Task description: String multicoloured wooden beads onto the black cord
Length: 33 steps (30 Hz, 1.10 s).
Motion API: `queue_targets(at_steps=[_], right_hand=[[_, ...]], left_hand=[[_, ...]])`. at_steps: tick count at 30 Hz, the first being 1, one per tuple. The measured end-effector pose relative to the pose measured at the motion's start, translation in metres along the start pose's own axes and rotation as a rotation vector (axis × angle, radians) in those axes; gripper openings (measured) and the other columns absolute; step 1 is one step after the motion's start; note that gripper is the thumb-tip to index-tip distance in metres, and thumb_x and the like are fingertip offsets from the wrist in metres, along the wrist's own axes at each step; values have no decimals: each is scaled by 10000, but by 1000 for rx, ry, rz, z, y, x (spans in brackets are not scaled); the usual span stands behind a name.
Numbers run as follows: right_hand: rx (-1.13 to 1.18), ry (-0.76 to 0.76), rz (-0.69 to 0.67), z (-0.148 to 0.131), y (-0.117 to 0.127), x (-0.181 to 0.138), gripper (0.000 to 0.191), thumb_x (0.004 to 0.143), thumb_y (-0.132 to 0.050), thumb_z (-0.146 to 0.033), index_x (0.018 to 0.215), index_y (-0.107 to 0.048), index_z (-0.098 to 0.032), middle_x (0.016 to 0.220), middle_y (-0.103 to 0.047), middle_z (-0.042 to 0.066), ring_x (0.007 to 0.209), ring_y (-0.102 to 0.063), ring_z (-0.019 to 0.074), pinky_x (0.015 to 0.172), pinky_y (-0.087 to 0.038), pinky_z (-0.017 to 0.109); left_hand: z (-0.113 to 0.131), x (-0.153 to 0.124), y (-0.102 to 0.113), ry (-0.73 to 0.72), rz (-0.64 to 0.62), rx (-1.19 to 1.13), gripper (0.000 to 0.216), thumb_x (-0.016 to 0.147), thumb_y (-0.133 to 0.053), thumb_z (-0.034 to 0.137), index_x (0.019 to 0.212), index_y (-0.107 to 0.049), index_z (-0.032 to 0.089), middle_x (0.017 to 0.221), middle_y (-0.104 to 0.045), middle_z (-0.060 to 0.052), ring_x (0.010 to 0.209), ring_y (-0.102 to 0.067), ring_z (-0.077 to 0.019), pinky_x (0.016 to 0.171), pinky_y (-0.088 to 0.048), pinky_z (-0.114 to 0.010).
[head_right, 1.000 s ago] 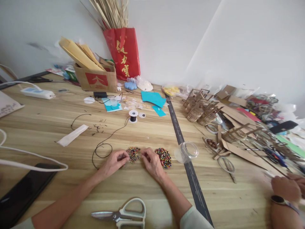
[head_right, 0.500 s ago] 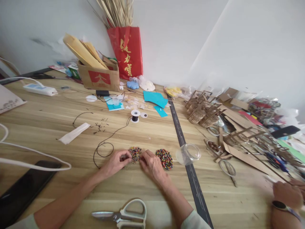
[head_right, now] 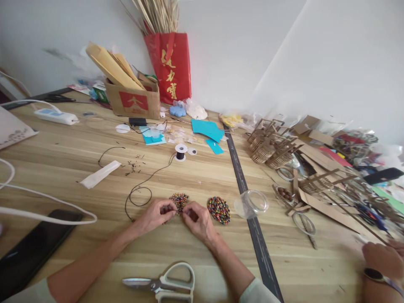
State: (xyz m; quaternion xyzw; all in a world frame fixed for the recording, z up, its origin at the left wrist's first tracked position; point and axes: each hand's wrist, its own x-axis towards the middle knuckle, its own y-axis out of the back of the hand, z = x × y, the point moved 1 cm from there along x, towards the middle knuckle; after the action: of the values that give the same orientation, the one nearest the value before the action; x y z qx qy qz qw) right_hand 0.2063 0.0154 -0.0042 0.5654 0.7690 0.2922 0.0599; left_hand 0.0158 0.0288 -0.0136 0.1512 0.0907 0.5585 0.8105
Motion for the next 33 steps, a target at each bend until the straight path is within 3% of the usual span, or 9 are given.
queue_targets(at_steps=[4,10,33], right_hand=[[100,-95,-20,4,-1,0,100,842,-604,-259,835,-634,-164,676,-607,5,513,-496,99,464,-376,194],[187,-120,-65,7,2,1,165,855,-629,-327,848,-658,-165,746,-649,28,599,-558,121,533,-437,213],[208,-77,-167,11,3,0,175,885,-627,-326,887,-687,-162,800,-665,48,703,-604,153,629,-472,242]], left_hand=[[5,-2,1,-3,-9,47,116,758,-581,178,733,-692,152,614,-608,6,586,-524,-125,537,-397,-197],[14,-3,4,-4,-35,53,129,759,-582,184,710,-697,152,621,-622,1,596,-525,-130,546,-387,-203],[14,-4,3,-16,-42,106,109,754,-590,150,706,-688,151,631,-637,4,580,-526,-126,575,-379,-218]])
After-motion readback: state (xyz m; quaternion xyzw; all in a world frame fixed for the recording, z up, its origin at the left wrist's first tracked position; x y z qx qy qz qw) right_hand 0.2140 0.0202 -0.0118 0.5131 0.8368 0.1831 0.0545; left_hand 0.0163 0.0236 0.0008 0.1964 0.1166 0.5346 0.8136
